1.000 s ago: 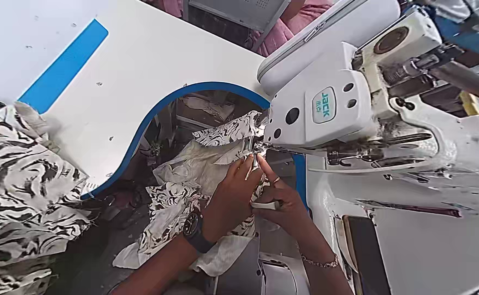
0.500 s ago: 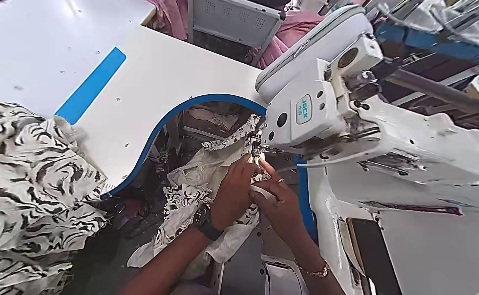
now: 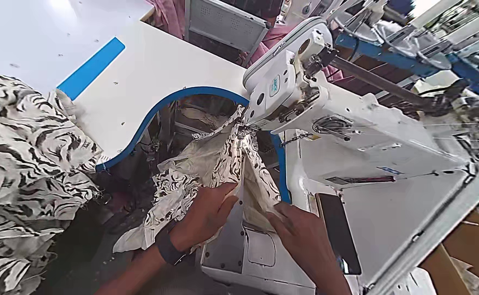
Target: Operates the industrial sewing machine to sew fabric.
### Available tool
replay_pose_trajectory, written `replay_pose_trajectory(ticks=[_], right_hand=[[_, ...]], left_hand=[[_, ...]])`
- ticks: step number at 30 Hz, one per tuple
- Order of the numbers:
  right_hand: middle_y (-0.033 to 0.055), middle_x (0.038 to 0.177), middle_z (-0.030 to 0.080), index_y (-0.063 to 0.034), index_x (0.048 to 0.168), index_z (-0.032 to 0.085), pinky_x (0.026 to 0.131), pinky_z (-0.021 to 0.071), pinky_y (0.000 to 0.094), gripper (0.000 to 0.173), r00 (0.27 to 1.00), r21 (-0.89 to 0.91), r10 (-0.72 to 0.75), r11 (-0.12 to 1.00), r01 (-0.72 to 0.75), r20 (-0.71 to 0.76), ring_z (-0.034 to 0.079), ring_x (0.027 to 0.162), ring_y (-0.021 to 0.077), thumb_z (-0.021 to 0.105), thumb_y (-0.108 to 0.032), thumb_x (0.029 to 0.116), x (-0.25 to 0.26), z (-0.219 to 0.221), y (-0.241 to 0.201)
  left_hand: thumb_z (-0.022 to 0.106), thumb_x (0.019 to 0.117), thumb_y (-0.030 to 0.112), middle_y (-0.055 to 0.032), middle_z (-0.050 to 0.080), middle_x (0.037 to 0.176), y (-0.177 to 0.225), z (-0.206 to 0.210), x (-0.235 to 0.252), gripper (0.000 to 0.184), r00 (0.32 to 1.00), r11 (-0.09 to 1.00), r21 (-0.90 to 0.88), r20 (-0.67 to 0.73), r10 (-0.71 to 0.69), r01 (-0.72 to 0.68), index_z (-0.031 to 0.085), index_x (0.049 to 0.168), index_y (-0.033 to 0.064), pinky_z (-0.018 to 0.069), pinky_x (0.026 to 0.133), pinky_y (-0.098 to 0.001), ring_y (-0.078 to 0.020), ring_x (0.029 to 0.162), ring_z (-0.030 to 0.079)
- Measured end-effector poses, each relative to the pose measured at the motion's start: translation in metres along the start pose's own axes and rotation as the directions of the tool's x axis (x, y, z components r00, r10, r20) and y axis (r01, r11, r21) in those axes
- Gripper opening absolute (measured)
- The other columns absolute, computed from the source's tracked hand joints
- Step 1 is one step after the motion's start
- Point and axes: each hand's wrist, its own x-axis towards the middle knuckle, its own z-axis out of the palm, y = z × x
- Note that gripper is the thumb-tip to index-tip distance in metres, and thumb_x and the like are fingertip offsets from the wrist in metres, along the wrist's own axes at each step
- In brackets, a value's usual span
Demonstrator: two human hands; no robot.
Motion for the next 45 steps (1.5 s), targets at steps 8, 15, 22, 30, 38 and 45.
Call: replay_pose_trajectory(ticks=[8, 15, 22, 30, 38, 45], right_hand=[[0.0149, 0.063, 0.064, -0.0003, 0.080, 0.070, 0.047, 0.0511, 0.0483, 0.022, 0.885, -0.009, -0.094, 0.994, 0.110, 0.456, 0.069, 0.058, 0.0340, 0.065, -0.018, 0.0927, -0.014, -0.005, -0.089], [0.0149, 0.068, 0.068, -0.0004, 0.081, 0.071, 0.074, 0.0556, 0.0544, 0.022, 0.883, -0.040, -0.102, 0.990, 0.134, 0.458, 0.070, 0.064, 0.0325, 0.062, -0.014, 0.0960, 0.001, -0.015, -0.094], [0.0167, 0.066, 0.064, 0.0010, 0.082, 0.069, 0.049, 0.0511, 0.0488, 0.026, 0.838, -0.030, -0.025, 0.998, 0.050, 0.545, 0.069, 0.061, 0.0346, 0.061, -0.018, 0.0965, 0.016, -0.007, -0.094], [0.0146, 0.063, 0.064, 0.0008, 0.087, 0.070, 0.049, 0.0528, 0.0463, 0.020, 0.874, -0.158, 0.033, 0.986, 0.051, 0.485, 0.069, 0.058, 0.0335, 0.065, -0.018, 0.0920, 0.017, 0.002, -0.093], [0.0128, 0.062, 0.064, -0.0005, 0.084, 0.070, 0.045, 0.0511, 0.0401, 0.014, 0.924, -0.276, 0.058, 0.960, 0.052, 0.378, 0.068, 0.055, 0.0292, 0.064, -0.011, 0.0904, 0.023, -0.005, -0.097], [0.0113, 0.061, 0.063, 0.0001, 0.083, 0.071, 0.044, 0.0495, 0.0331, 0.009, 0.970, -0.308, 0.006, 0.949, 0.071, 0.241, 0.065, 0.051, 0.0243, 0.063, -0.003, 0.0863, 0.035, 0.006, -0.098]], left_hand=[[0.050, 0.0994, 0.013, -0.0097, 0.054, 0.052, -0.026, 0.020, -0.001, 0.027, 0.957, 0.961, 0.208, -0.190, 0.220, -0.180, 0.070, 0.085, 0.0017, 0.0439, 0.044, -0.0439, -0.0265, 0.045, 0.057], [0.049, 0.1015, 0.019, -0.0079, 0.053, 0.050, -0.035, 0.008, 0.028, 0.031, 0.943, 0.954, 0.226, -0.223, 0.249, -0.198, 0.072, 0.089, 0.0030, 0.0439, 0.044, -0.0429, -0.0253, 0.043, 0.056], [0.055, 0.0922, 0.014, -0.0070, 0.054, 0.050, -0.033, 0.018, 0.005, 0.021, 0.933, 0.924, 0.322, -0.219, 0.284, -0.206, 0.073, 0.086, 0.0044, 0.0452, 0.038, -0.0417, -0.0249, 0.041, 0.058], [0.050, 0.0942, 0.014, -0.0059, 0.052, 0.049, -0.031, 0.024, 0.028, 0.027, 0.911, 0.924, 0.343, -0.305, 0.279, -0.168, 0.075, 0.093, 0.0039, 0.0420, 0.037, -0.0413, -0.0252, 0.040, 0.056], [0.053, 0.0932, 0.015, -0.0045, 0.058, 0.052, -0.031, 0.026, 0.023, 0.027, 0.883, 0.912, 0.372, -0.351, 0.311, -0.173, 0.079, 0.096, 0.0056, 0.0441, 0.038, -0.0376, -0.0219, 0.043, 0.059], [0.054, 0.0872, 0.013, -0.0026, 0.054, 0.051, -0.026, 0.017, 0.026, 0.020, 0.896, 0.909, 0.350, -0.294, 0.334, -0.224, 0.069, 0.074, 0.0093, 0.0410, 0.038, -0.0348, -0.0192, 0.043, 0.057]])
